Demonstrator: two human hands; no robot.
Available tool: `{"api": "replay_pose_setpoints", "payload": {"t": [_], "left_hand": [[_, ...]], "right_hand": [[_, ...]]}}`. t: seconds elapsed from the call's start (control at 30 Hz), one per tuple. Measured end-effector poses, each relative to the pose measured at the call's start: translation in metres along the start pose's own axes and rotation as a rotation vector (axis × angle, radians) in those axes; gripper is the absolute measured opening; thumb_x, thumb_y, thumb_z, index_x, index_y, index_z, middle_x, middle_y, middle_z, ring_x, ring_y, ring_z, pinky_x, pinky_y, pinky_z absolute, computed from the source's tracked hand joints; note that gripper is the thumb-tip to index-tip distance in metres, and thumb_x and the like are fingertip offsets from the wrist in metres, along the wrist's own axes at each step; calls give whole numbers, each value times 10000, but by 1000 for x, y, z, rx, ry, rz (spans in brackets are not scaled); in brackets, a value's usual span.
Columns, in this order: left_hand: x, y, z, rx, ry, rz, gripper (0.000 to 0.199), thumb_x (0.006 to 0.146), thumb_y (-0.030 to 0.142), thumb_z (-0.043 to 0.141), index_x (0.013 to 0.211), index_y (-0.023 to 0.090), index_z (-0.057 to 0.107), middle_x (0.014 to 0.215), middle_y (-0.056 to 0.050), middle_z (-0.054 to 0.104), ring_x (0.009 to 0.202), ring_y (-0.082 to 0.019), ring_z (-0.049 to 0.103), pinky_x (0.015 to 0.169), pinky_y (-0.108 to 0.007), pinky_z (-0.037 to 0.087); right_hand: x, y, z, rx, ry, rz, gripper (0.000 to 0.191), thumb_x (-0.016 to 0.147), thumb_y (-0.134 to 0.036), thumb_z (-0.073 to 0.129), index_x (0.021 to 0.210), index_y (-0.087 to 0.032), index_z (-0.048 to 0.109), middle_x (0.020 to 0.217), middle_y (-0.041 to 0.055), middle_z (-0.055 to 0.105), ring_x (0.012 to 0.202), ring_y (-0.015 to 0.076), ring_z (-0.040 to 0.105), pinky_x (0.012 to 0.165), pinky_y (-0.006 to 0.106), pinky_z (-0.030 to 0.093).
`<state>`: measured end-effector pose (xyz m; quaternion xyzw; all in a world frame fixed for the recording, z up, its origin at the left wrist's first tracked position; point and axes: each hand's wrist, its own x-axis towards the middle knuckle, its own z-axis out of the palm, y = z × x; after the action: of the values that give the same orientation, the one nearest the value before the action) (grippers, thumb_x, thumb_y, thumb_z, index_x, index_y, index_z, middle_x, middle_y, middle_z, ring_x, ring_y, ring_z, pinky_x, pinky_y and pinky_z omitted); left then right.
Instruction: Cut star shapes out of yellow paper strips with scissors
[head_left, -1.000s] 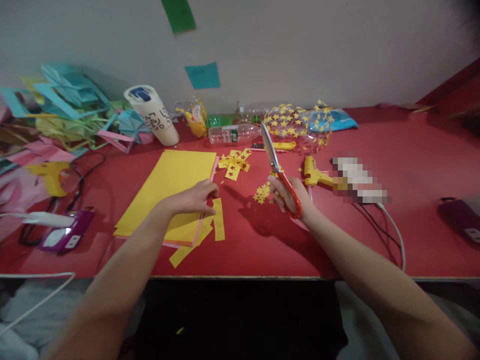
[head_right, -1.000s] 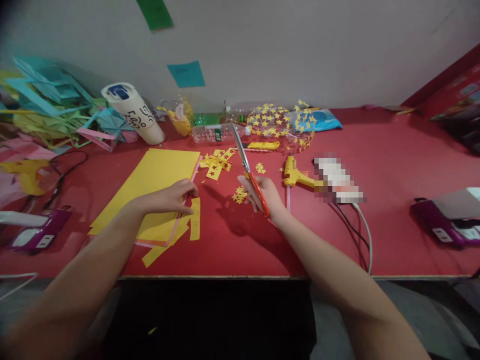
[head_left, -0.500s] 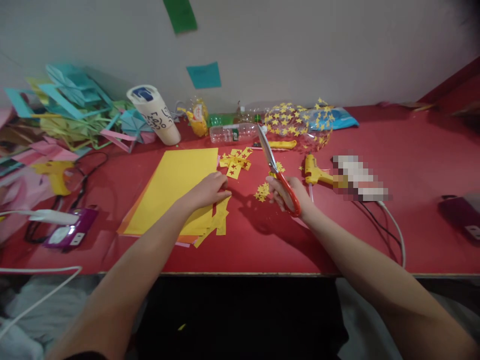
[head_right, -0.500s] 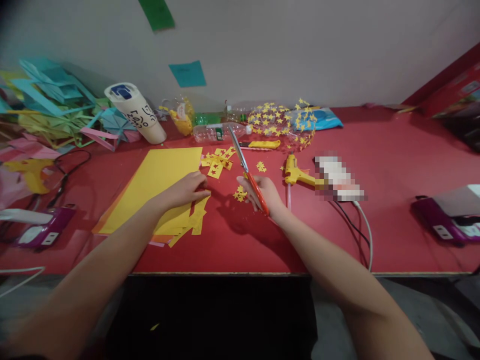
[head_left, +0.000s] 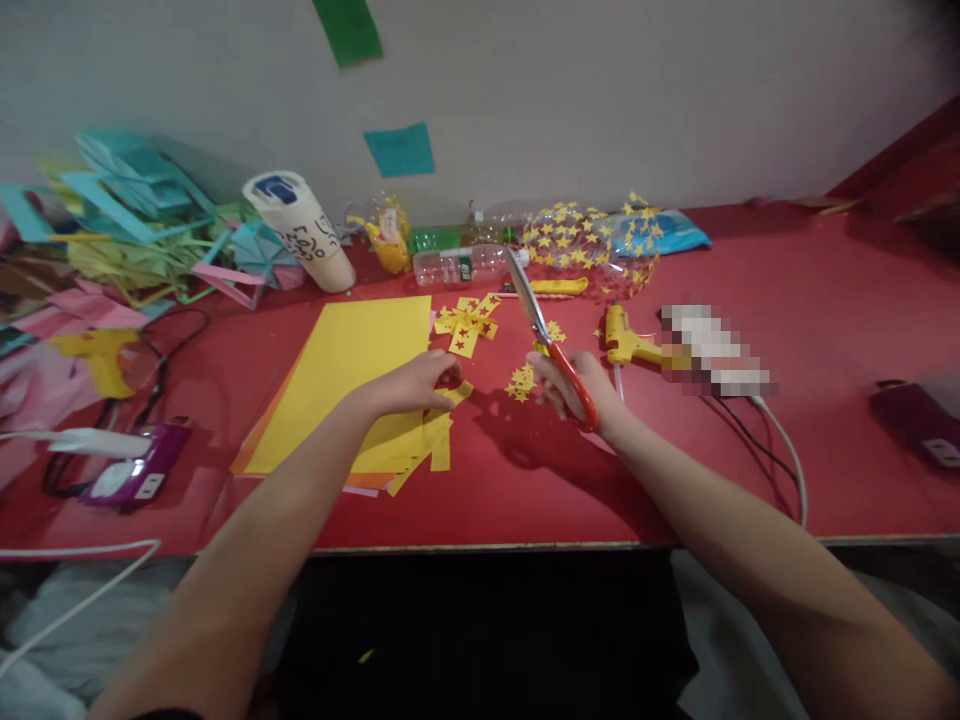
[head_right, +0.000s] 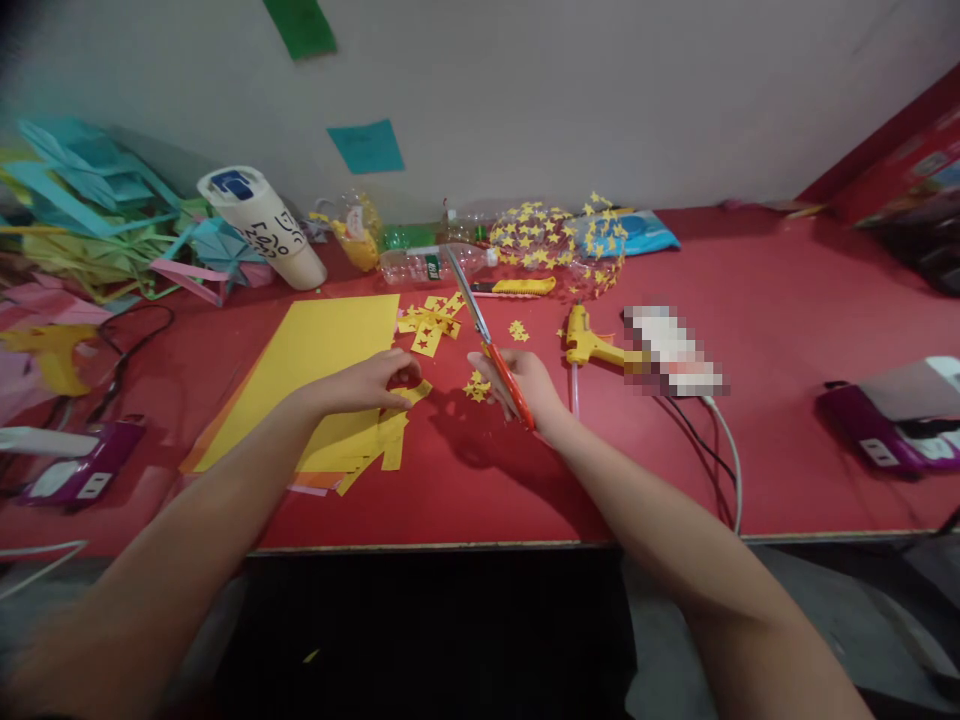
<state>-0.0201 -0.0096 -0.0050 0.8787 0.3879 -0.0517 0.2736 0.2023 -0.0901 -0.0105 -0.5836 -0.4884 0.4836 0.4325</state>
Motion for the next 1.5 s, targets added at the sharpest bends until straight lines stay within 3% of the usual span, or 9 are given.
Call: {"api": "replay_pose_setpoints", "payload": {"t": [0.3,0.47,0.67,0.73,0.9,1.17,1.27,1.4,1.5], "left_hand": [[8,-1,1,-103,29,1,297,664,291,559,942,198,512,988,-84,517,803,-167,517,668,-285,426],[21,4,2,-164,-68,-60,126,644,234,536,758,198,494,764,-25,552,646,-138,501,578,-270,392],[20,6,-4,-175,-14,-38,14,637,193,538,647,188,531,754,-32,578,655,-138,520,613,-287,405],[17,11,-8,-338,31,-52,48,647,180,553,660,189,508,658,-3,555,577,-111,506,563,-267,400],[14,31,-10,-874,377,-82,162,689,216,590,715,197,431,487,76,451,412,-85,529,435,-210,393],[21,34,17,-1351,589,-68,275,628,226,659,770,199,425,430,103,498,393,-79,566,394,-152,396],[19,36,22,-1492,512,-15,268,637,245,653,788,200,437,466,79,556,434,-83,588,430,-163,423],[16,47,29,-1373,167,43,216,650,320,662,668,143,538,569,-24,645,439,-88,577,435,-204,429],[14,55,38,-1216,177,9,245,705,323,612,557,129,583,462,-5,574,398,-64,522,434,-199,397]], "right_hand": [[-1,-2,1,-29,3,39,446,675,-565,648,533,-212,416,332,-74,377,279,84,415,274,198,292],[-2,-4,1,-32,-12,11,472,667,-571,646,515,-216,375,334,-79,384,247,70,373,282,210,275],[-1,-2,2,-25,-19,3,435,676,-563,639,542,-211,420,337,-81,378,262,75,383,279,209,268],[-1,-1,2,-27,-24,-2,438,677,-560,639,540,-213,411,330,-82,377,252,70,368,278,210,257],[-2,-4,1,-28,-62,20,430,688,-554,636,546,-213,416,308,-89,364,263,70,373,320,213,300],[-3,-6,2,-121,-109,91,297,717,-309,612,532,-216,400,280,-71,389,395,126,536,434,209,381],[-3,-6,2,-105,-80,54,269,716,-307,587,537,-221,406,282,-72,379,427,141,564,476,224,418],[-4,-6,3,-109,-90,28,237,709,-300,563,541,-220,416,304,-79,382,387,122,523,470,231,424],[-6,-4,5,-112,-134,36,257,695,-332,575,537,-217,408,333,-79,400,319,97,447,370,218,345]]}}
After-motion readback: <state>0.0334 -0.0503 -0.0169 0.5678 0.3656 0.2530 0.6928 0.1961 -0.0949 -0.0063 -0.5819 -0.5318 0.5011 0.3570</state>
